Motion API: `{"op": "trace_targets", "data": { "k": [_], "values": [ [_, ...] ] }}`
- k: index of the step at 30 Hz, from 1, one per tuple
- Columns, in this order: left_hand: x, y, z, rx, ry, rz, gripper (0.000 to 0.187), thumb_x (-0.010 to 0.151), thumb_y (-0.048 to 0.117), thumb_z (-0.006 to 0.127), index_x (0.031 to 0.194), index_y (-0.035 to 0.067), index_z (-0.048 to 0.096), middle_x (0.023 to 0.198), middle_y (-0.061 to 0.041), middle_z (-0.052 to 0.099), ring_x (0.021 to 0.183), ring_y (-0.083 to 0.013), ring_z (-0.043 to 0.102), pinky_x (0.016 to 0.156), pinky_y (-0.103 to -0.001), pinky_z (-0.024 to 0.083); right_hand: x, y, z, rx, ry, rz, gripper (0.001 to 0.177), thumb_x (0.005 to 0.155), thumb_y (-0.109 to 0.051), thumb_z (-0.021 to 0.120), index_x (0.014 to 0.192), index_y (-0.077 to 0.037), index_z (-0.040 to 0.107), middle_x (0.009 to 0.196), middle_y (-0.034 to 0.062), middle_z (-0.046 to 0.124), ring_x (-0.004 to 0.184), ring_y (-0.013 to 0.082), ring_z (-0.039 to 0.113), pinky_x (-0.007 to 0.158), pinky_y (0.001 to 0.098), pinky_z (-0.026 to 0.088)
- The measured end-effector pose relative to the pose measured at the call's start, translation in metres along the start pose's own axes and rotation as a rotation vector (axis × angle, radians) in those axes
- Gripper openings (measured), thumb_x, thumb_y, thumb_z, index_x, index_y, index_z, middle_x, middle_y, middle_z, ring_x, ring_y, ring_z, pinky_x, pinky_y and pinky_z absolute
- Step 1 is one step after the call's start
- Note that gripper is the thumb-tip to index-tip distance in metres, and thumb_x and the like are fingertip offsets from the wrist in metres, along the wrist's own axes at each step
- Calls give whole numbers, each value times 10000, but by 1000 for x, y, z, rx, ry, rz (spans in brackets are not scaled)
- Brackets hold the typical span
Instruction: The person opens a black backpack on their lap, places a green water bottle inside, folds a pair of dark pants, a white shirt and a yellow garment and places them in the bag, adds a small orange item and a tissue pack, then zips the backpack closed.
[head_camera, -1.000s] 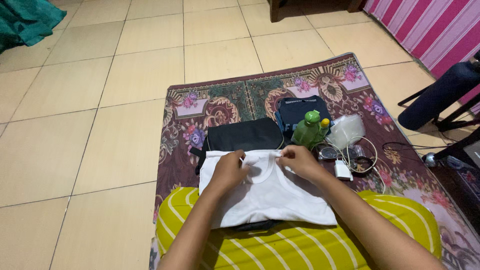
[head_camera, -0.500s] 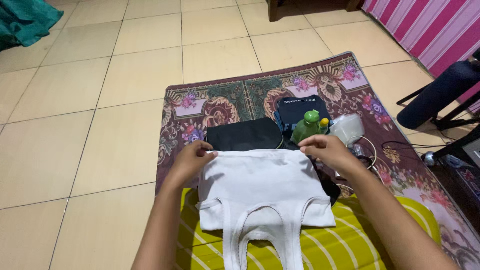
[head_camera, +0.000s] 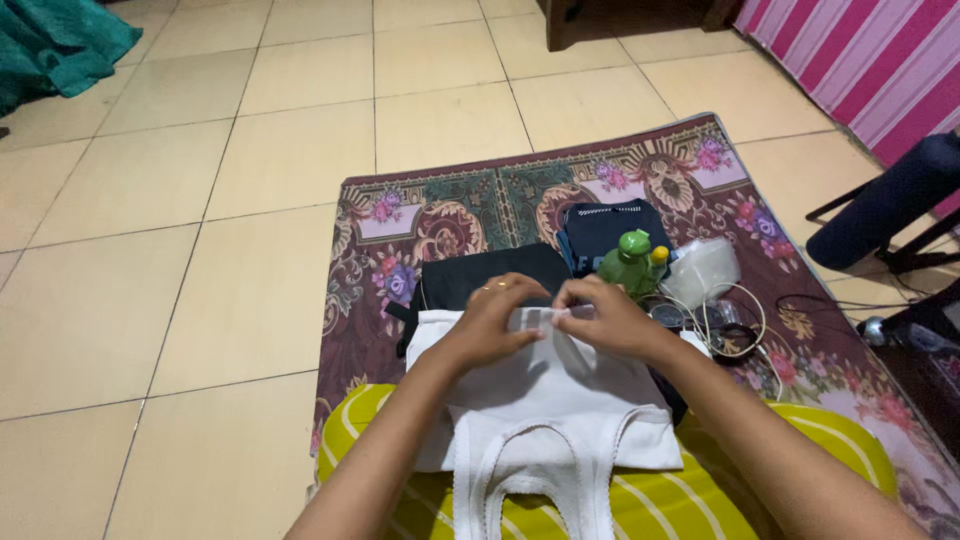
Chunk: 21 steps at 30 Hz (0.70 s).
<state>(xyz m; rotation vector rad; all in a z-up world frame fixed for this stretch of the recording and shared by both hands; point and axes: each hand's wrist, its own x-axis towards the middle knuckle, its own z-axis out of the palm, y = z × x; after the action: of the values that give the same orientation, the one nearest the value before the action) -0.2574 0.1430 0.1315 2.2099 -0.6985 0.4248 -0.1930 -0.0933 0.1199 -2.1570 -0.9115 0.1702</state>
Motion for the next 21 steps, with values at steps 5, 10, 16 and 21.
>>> {"op": "trace_targets", "data": {
  "k": [5, 10, 16, 21],
  "values": [
    [27, 23, -38, -362, -371, -332, 345, 800, 333, 800, 1022, 75, 744, 888, -71, 753, 827, -158, 685, 759, -333, 551, -5, -22, -63, 401, -69, 205, 207, 922, -336, 712, 926, -135, 663, 891, 22, 623, 825, 155, 605, 692, 317, 475],
    [42, 40, -131, -176, -381, -485, 366, 737, 439, 826, 914, 120, 805, 764, -63, 751, 661, -157, 681, 576, -364, 555, -9, -54, -155, 139, -169, 391, 362, 834, -477, 691, 904, -124, 730, 785, 88, 716, 741, 223, 670, 637, 402, 559],
    [64, 73, -231, 208, -162, -449, 279, 690, 340, 892, 779, 103, 775, 677, -52, 737, 602, -148, 669, 518, -354, 538, -7, -114, -222, -567, -131, 621, 460, 857, -539, 772, 1114, -167, 856, 949, 149, 822, 847, 273, 763, 777, 406, 600],
    [71, 94, -250, 885, 336, 292, 129, 882, 125, 836, 820, 88, 729, 913, -75, 663, 834, -222, 619, 799, -443, 413, -13, -152, -240, -976, 335, 92, 585, 920, -496, 746, 1304, -57, 698, 1075, 178, 743, 943, 318, 731, 782, 460, 592]
  ]
}}
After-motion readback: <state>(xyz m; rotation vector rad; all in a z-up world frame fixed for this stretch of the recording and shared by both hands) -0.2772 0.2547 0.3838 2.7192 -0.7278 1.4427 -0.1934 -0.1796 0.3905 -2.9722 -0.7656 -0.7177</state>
